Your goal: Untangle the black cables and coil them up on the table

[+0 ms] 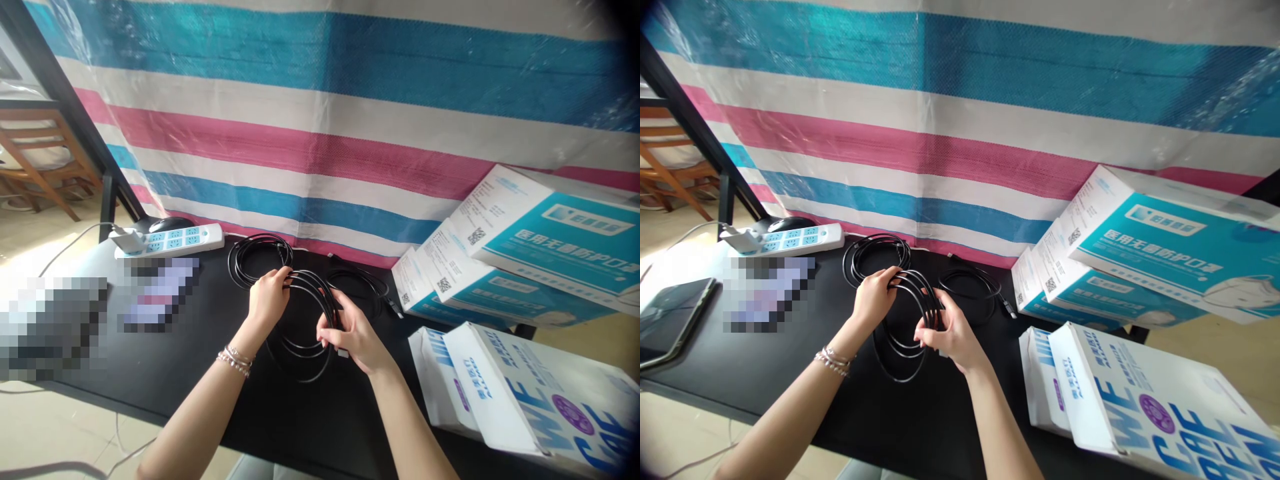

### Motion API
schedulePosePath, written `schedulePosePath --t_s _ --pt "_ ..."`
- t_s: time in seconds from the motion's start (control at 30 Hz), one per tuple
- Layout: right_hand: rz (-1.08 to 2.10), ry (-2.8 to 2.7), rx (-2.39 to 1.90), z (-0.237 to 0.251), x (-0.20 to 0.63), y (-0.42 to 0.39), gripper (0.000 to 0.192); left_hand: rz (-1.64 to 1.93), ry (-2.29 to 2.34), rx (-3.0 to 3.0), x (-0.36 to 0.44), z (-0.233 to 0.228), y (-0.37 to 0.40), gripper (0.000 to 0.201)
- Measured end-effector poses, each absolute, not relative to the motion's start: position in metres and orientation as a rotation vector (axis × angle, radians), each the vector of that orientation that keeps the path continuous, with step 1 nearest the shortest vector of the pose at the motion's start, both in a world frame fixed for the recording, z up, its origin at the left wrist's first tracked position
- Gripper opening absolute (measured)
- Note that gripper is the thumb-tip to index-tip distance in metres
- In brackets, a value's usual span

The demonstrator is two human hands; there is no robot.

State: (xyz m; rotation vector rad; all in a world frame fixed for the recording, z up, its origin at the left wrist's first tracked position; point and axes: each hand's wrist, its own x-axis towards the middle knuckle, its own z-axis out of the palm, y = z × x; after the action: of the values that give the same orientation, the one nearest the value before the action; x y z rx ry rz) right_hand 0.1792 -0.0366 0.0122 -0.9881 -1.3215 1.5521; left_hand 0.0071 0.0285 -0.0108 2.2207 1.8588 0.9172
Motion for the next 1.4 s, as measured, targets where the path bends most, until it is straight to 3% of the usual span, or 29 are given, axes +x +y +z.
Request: schedulePosePath --t_s 0.2,0.47,0.67,1.4 --pt "1.497 -1.249 -0.877 0.007 0.184 -0.033 0.036 0.872 1.653 2.198 0.002 -0.012 0.035 0.025" --pt "1.56 -1.251 -0.903 0.007 0.189 -0.032 0.04 0.609 1.582 2.154 -0.005 -0.006 0.038 0.022" --pt "1.557 -1.247 -0.911 0.004 0.19 -0.03 0.039 0.72 1.329 1.886 -0.01 -0.009 0.042 0.017" --pt "1.553 -1.191 -0.872 0.003 0.197 -0.029 0.024 0.717 1.012 1.212 -0.01 -0.012 0.04 0.036"
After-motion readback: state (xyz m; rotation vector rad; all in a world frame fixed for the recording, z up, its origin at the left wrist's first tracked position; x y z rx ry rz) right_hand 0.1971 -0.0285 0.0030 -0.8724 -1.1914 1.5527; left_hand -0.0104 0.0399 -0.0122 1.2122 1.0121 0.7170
